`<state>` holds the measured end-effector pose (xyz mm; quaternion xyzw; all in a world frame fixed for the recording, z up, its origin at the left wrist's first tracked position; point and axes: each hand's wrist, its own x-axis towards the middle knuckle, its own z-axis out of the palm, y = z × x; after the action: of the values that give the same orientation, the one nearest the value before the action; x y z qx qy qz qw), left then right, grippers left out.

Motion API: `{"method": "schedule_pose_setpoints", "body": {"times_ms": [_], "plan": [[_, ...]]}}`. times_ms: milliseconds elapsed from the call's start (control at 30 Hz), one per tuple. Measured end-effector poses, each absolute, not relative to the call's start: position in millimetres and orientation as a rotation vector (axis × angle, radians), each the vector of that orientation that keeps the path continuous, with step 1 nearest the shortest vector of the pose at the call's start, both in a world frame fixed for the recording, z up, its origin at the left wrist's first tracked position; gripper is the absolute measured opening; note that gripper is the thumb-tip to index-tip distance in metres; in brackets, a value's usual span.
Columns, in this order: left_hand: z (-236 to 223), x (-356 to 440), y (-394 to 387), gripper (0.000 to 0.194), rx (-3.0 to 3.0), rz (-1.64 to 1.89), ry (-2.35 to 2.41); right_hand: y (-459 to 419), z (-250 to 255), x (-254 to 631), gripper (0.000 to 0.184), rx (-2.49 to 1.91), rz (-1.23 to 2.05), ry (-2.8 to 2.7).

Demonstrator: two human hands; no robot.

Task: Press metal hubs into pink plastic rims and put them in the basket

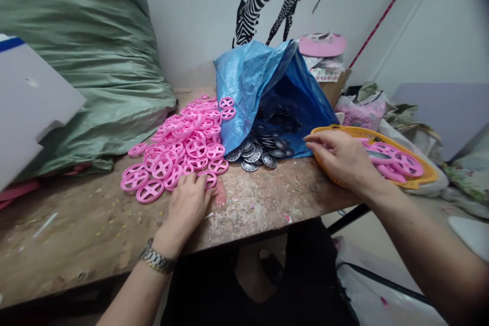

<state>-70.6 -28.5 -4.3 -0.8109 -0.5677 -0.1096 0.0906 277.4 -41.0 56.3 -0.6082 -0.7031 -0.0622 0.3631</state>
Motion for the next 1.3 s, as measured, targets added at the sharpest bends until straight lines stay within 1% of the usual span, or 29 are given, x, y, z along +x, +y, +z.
{"method": "schedule_pose_setpoints", "body": {"times_ms": [133, 267, 333, 467, 533, 567, 667, 733, 867, 967, 1067, 1167, 1233, 1300], "plan": [[0.6, -65.3, -25.7, 0.024, -2.405, -0.205, -1.673, -54.2, 33.3, 236.4, 0.022, -1.432, 0.023, -1.993], [-4.1, -66.4, -27.3, 0.019, -2.509, -0.303, -1.649, -49.8, 9.8, 219.6, 0.023, -1.526, 0.08, -2.098], [-7.0, -66.4, -31.2, 0.016, -2.603, -0.367, -1.598, -42.0, 2.3, 217.9, 0.025, -1.63, 0.032, -2.107], [-10.6, -61.8, -44.5, 0.02, -2.859, -0.519, -1.382, -23.0, -4.7, 216.5, 0.028, -1.829, -0.133, -2.093], [-13.5, -59.1, -50.8, 0.016, -2.885, -0.623, -1.332, -15.1, -7.4, 214.0, 0.029, -1.914, -0.228, -2.109], [-15.5, -58.0, -53.1, 0.017, -2.859, -0.669, -1.348, -12.0, -9.2, 212.2, 0.029, -1.952, -0.274, -2.117], [-23.1, -55.7, -56.7, 0.043, -2.745, -0.71, -1.486, -6.2, -15.8, 206.4, 0.028, -2.022, -0.367, -2.122], [-28.1, -54.3, -57.1, 0.054, -2.706, -0.687, -1.554, -4.5, -20.0, 204.2, 0.028, -2.023, -0.396, -2.123], [-35.9, -52.3, -56.8, 0.055, -2.688, -0.752, -1.558, -3.8, -23.2, 207.1, 0.023, -1.971, -0.424, -2.137], [-38.6, -53.0, -57.3, 0.063, -2.7, -0.867, -1.578, -5.6, -22.7, 213.3, 0.026, -1.954, -0.423, -2.122], [-37.6, -54.4, -58.5, 0.067, -2.759, -1.008, -1.612, -11.8, -24.0, 217.9, 0.026, -1.842, -0.369, -2.043], [-32.7, -53.0, -60.6, 0.067, -2.842, -1.218, -1.682, -25.1, -26.2, 216.0, 0.022, -1.569, -0.245, -1.969], [-27.1, -49.3, -63.0, 0.067, -2.894, -1.458, -1.818, -37.7, -25.7, 210.7, 0.021, -1.386, -0.167, -1.945], [-19.6, -43.9, -66.6, 0.066, -2.89, -1.849, -2.059, -51.6, -22.7, 203.3, 0.02, -1.257, -0.13, -1.921]]}}
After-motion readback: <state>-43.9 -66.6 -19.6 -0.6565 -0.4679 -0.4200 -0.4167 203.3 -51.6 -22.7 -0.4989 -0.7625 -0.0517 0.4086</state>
